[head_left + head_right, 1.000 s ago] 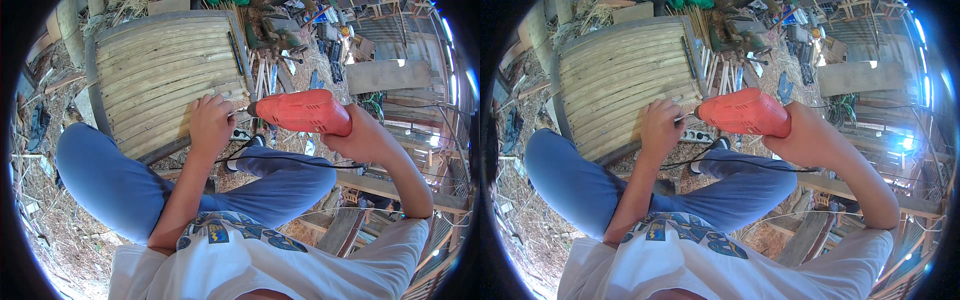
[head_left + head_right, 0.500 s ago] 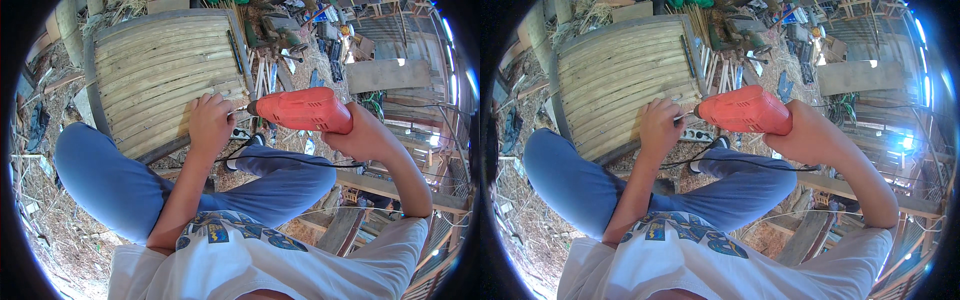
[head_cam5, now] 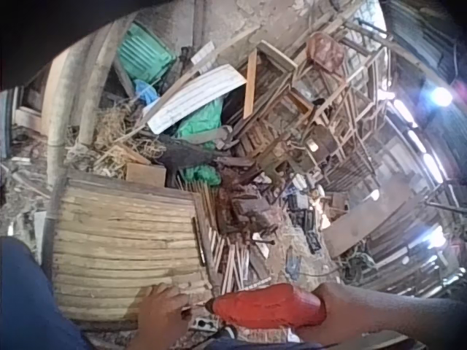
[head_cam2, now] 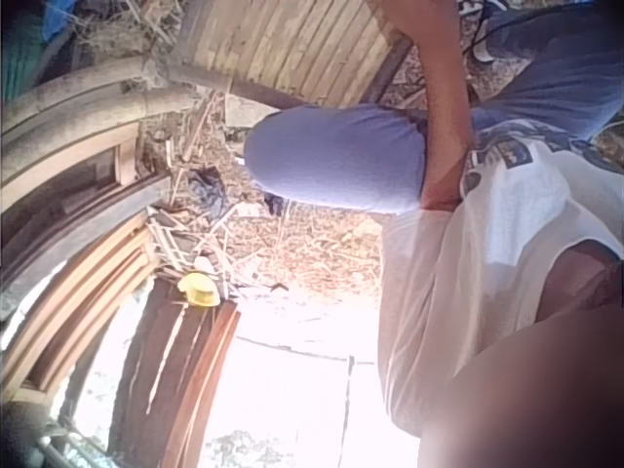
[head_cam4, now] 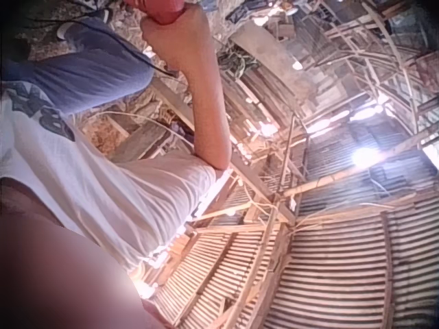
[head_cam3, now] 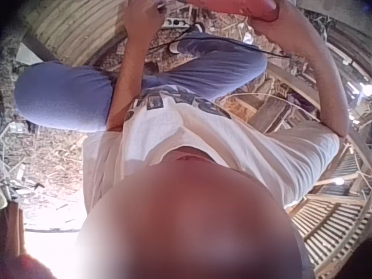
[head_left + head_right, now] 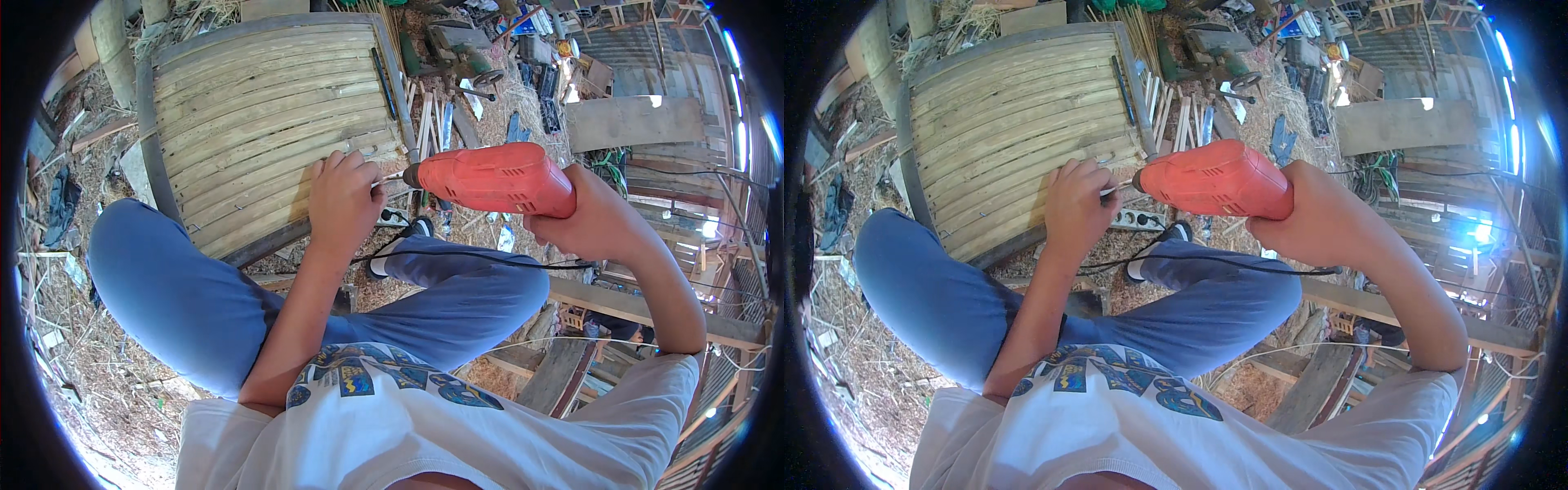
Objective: The person holds a red drill and creates holes in a long bamboo strip. The person positions the drill bit against the bamboo and presses the trigger to drill through the material.
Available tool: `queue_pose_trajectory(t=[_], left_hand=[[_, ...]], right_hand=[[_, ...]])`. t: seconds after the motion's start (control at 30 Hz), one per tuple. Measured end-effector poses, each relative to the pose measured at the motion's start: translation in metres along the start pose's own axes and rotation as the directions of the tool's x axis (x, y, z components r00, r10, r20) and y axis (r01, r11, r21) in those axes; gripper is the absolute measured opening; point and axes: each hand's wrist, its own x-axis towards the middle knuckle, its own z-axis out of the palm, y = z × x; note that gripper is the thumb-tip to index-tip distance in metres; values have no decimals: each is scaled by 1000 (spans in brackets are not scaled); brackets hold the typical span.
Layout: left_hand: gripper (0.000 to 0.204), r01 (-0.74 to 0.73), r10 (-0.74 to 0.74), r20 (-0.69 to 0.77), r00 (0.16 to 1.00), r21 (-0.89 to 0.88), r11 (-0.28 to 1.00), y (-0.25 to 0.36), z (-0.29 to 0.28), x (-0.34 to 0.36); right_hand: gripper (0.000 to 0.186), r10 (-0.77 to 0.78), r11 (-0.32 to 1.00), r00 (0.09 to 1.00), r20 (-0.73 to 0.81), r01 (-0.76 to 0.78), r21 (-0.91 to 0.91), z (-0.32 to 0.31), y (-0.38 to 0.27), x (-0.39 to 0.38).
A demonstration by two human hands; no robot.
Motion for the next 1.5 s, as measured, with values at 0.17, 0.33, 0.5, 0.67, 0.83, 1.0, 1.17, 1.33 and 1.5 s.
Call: queue_pose_trajectory(t=[0.17,0.33,0.5,0.67,0.83,1.0,1.17,1.33,1.5], left_hand=[[20,3,-3,8,1000,10,1000,1,-1,0],[16,-6,6,-4,1000,-22,1000,2,-2,1],[16,-9,9,-3,1000,-6,1000,2,-1,1],[17,-16,16,-13,1000,-10,1000,1,0,0],[16,-13,12,-9,1000,-14,1000,2,0,0],[17,-1,1,-1,1000,-16,1000,1,-1,0],[18,-14,14,-5,1000,-13,1000,1,0,0],[18,-10,10,-12,1000,-23,1000,1,0,0],[19,7,-6,15,1000,-10,1000,2,-4,1]], right_hand=[[52,15,1000,999,30,-14,-11,-3,-3,0],[55,-33,999,999,-13,33,-9,3,4,-2],[54,-14,998,999,-41,12,-57,3,0,-3],[54,-62,994,997,-45,57,-98,2,1,-2],[54,-42,995,998,-45,38,-97,1,-1,-4],[55,66,997,997,39,-65,-36,-4,-11,-3],[58,13,1000,1000,0,-13,-28,1,0,0],[58,13,1000,1000,11,-13,-15,2,2,2],[59,-28,997,998,-50,25,-74,4,1,-2]])
